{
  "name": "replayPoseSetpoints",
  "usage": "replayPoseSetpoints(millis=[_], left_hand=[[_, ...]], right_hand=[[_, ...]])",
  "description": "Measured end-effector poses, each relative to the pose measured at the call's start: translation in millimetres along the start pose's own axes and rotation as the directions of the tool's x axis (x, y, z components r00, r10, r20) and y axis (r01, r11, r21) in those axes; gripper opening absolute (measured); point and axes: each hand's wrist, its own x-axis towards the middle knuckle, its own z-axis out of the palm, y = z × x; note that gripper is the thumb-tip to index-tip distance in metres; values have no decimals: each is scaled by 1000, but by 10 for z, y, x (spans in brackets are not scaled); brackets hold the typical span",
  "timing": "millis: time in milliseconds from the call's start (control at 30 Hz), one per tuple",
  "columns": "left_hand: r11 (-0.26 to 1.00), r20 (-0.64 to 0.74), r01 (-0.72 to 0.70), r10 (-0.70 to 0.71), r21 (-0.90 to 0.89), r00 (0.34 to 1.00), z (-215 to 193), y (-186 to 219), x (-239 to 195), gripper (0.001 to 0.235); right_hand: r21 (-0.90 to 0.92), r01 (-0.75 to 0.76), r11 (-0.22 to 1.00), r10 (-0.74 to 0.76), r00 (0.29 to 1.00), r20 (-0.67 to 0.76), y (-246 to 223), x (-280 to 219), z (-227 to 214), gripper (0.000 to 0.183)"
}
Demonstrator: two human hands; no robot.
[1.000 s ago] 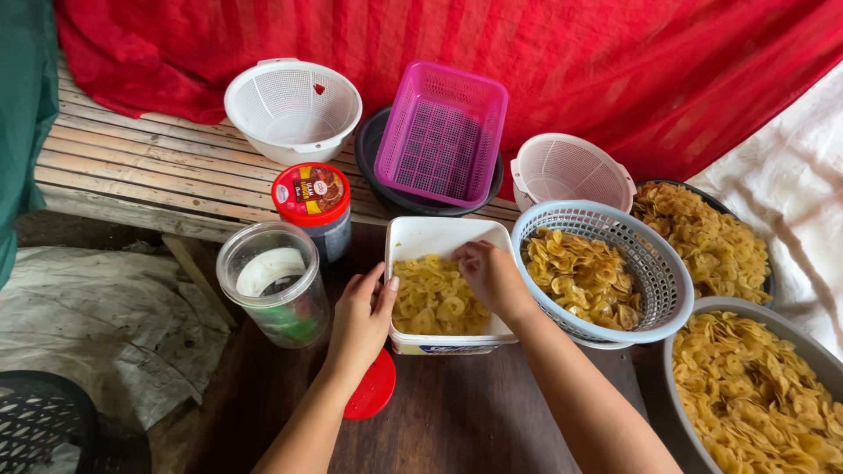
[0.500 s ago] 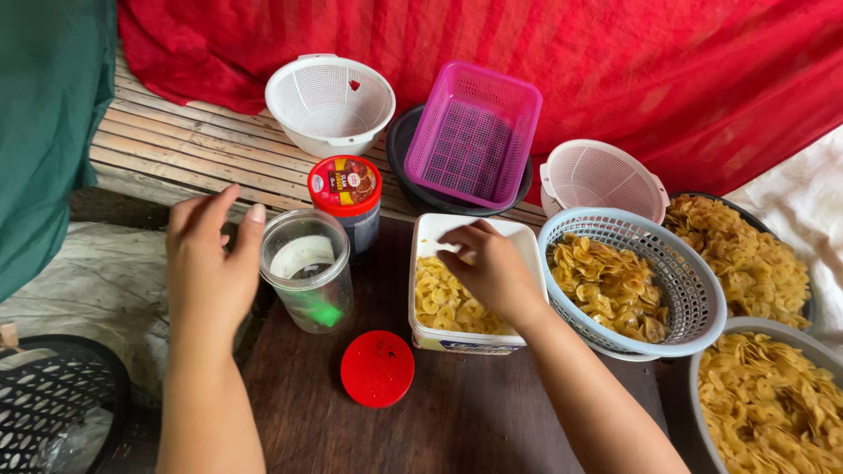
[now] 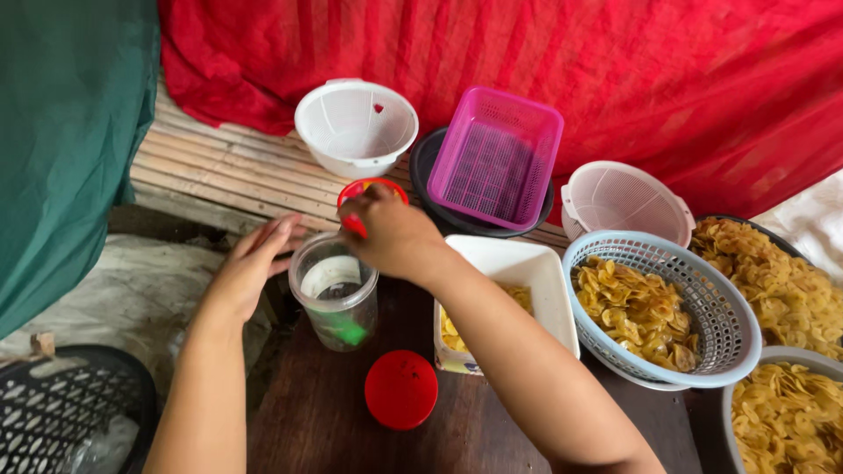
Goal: The person transfers fried banana chips from a large bowl into a white plastic container. They then open a jar of dark liquid, scoop some with a green spoon, and pour it over the chips. The person shakes the container to mix the contents and then pours the coated chips into a blue colander.
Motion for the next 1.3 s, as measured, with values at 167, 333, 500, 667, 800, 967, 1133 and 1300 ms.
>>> replayPoseSetpoints(millis=[167,333,500,667,800,967,1133,1300], left_hand=[[985,106,68,-51,-160,993,125,-72,552,38],[956,213,285,-265,-71,940,307,40,1017,30],[943,220,211,-269,258,938,394,286,1348,31],[898,196,218,-309,383,931,593,350,1445,29],[903,205,225,-313,366,927,651,256,1414,29],[906,149,250,-315,343,937,581,201,1520,26],[928,144,230,-281,294,949,569,185,1602,23],[935,132,178,-227,307,965,581,195,1518,21]], right_hand=[[-58,-320,945,311,941,-133,415,454,168,55],[225,-581,782,560,814,155,992,650,332,43],[560,-666,493,604,725,331,1412,622,551,51],[738,-631,241,601,694,397,1531,662,668,36],[744,-613,266,586,715,380,1476,637,633,41],[666,-583,465,585,767,263,1395,601,511,48],[646,-520,560,560,811,168,1397,601,521,54],[696,-500,516,576,803,151,1483,609,623,53]])
